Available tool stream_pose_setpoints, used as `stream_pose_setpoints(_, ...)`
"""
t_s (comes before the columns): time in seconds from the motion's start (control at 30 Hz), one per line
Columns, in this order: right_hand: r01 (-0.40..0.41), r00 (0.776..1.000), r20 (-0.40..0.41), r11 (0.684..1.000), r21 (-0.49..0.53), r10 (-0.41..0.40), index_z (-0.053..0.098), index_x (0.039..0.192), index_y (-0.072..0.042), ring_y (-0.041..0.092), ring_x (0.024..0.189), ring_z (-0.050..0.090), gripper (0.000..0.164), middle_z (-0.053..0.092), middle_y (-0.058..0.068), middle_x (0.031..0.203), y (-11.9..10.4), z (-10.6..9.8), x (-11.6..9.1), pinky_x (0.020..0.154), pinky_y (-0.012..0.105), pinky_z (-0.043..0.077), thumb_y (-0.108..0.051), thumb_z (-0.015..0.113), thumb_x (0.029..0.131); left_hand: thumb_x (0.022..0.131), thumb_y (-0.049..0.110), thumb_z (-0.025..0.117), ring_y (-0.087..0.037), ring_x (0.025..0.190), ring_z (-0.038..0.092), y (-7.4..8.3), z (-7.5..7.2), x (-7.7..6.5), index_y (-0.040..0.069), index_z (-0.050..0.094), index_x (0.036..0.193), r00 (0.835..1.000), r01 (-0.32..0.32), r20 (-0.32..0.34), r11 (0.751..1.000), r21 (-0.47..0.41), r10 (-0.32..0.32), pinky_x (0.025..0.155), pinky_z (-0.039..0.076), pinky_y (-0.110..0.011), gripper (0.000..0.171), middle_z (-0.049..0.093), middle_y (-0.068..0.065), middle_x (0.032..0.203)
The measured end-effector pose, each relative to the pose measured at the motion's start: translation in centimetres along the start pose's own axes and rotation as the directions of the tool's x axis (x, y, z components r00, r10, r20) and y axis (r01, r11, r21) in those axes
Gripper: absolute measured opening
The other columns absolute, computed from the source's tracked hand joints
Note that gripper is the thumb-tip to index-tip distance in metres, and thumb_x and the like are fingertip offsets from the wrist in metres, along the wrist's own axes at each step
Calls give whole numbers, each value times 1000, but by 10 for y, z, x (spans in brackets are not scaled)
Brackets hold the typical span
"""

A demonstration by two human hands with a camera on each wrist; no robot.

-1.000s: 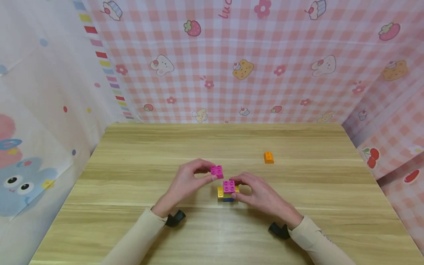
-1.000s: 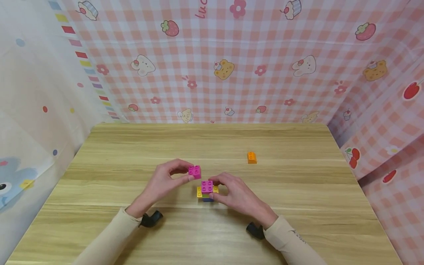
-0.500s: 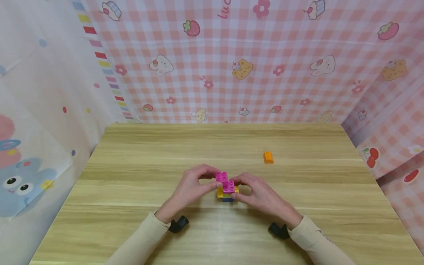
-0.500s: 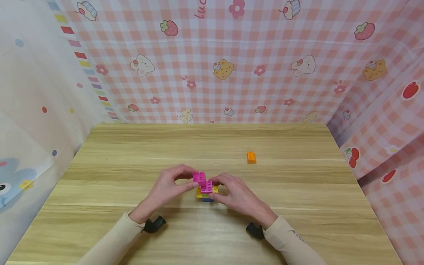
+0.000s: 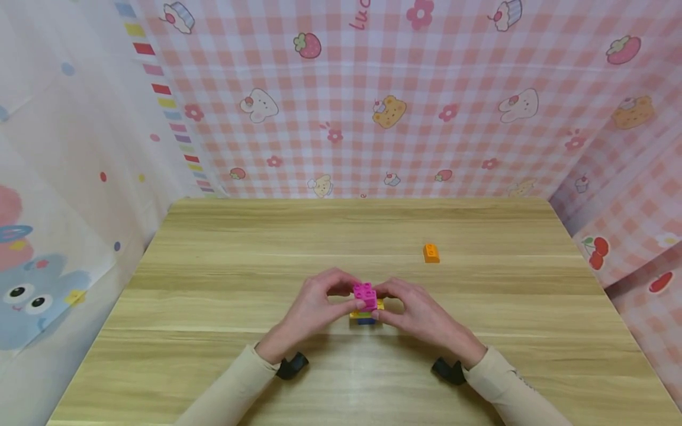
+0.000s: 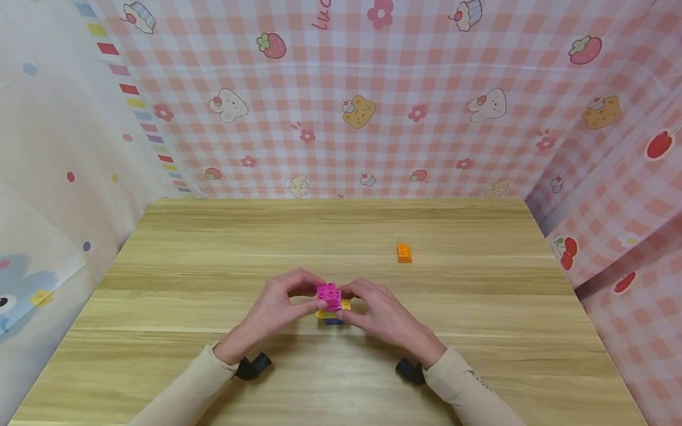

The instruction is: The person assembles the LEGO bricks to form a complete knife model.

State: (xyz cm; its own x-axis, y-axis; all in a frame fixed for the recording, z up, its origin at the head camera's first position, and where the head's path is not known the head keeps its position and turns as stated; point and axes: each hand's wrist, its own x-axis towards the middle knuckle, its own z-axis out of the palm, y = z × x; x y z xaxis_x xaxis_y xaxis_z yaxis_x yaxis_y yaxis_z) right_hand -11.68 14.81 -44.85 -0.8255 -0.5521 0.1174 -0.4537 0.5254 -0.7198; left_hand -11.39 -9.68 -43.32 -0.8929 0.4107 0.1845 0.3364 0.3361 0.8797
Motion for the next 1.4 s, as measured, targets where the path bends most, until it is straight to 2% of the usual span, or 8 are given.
stream_pose_setpoints(0.13,5,1000,1,1000,6,-5,71,124,-21,14,111,65,31,68,-12,116,0,0,1,100,44,55,-30,78,95,88,18,85,-14,103,70,0,2,0,13,73,112,1000,-9,-4,1000,1,9,94,58,-29,28,71,4,109)
stream_pose_setpoints(0.33,21,1000,-2,1000,1,-21,71,124,-20,14,112,66,32,69,-10,117,1,0,1,100,43,55,-31,78,95,88,13,85,-16,102,70,0,5,1,9,73,112,996,-88,8,996,15,87,92,59,-29,27,70,1,109)
stream_pose_setpoints(0.5,-6,1000,7,1000,-22,6,68,133,-21,18,119,64,46,68,-7,128,-2,-8,-3,101,47,54,-44,75,95,88,10,84,-18,100,70,0,5,2,7,72,112,994,-107,14,994,-6,107,90,60,-33,27,69,-2,108)
stream_pose_setpoints(0.6,-4,1000,-24,1000,-1,4,66,137,-16,21,122,62,49,66,-3,133,-5,-15,-5,102,50,53,-41,75,96,88,10,84,-20,100,71,0,5,2,6,72,111,994,-112,12,994,-1,112,89,60,-31,27,69,-4,108)
stream_pose_setpoints(0.77,97,991,-95,995,5,-96,69,132,-15,21,124,62,38,68,-3,132,-6,-23,-2,103,50,52,-27,76,97,89,11,83,-21,101,72,0,5,3,5,72,111,994,-104,15,994,13,104,91,58,-26,26,70,-5,109)
stream_pose_setpoints(1.0,211,972,-97,977,-17,-212,74,123,-17,15,113,67,28,72,-6,121,-8,-23,5,95,43,58,-20,77,95,88,13,84,-18,103,72,4,3,5,8,74,110,997,-62,41,998,-3,63,91,58,-25,24,70,-1,108)
stream_pose_setpoints(1.13,184,980,-82,983,9,-183,74,122,-17,12,109,69,27,74,-7,118,-9,-23,6,93,39,59,-21,78,95,87,13,85,-17,104,72,5,3,6,8,75,109,998,-39,43,999,-20,39,90,58,-25,25,70,1,108)
stream_pose_setpoints(1.4,122,992,-17,991,63,-121,74,122,-13,19,109,71,28,74,-1,119,-13,-25,6,94,37,59,-24,76,97,85,10,86,-16,98,73,1,5,6,6,77,110,1000,0,31,997,-77,3,86,60,-26,26,70,-1,103)
